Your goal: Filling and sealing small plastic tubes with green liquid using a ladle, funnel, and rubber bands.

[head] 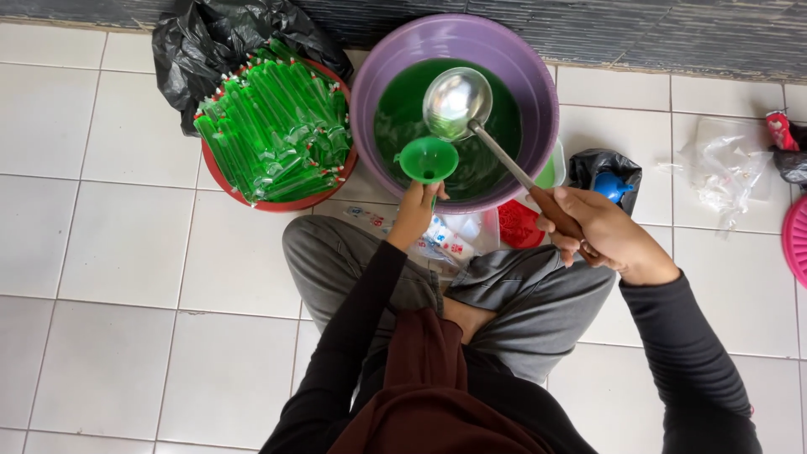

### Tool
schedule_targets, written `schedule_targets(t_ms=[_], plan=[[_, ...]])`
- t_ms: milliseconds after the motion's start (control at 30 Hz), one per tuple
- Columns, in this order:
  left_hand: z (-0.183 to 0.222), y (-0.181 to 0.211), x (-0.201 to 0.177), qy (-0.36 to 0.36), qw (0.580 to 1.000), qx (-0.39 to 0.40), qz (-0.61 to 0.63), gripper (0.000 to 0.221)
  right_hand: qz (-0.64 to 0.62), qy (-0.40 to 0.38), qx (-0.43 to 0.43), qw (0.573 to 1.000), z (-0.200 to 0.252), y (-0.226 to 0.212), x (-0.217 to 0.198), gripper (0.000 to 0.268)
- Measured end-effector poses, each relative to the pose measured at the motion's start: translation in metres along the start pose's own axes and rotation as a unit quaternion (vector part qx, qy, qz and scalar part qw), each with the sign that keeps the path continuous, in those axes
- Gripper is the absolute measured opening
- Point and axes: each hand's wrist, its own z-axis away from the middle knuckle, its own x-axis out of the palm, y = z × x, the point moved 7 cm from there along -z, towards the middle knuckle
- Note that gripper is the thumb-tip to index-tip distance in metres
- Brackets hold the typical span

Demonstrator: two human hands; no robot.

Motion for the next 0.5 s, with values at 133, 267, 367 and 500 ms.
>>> schedule_targets(t_ms=[133, 267, 367, 500], plan=[[-0.011, 0.028, -0.004, -0.032, 0.999, 0.024, -0.015, 0.027, 0.032, -0.001, -0.09, 0.995, 0.034, -0.033, 0.036, 0.043], [-0.021, 0.051, -0.009, -0.05, 0.997, 0.05, -0.002, 0.023, 0.098, 0.038, -0.119, 0.987, 0.037, -0.012, 0.033, 0.041], [-0.026, 0.061, -0.012, -0.051, 0.997, 0.054, 0.002, 0.019, 0.205, 0.105, -0.167, 0.959, 0.048, -0.017, 0.034, 0.037], [-0.025, 0.064, -0.01, -0.055, 0.996, 0.05, 0.052, 0.02, 0.108, 0.128, -0.216, 0.962, 0.046, -0.008, 0.023, 0.038]])
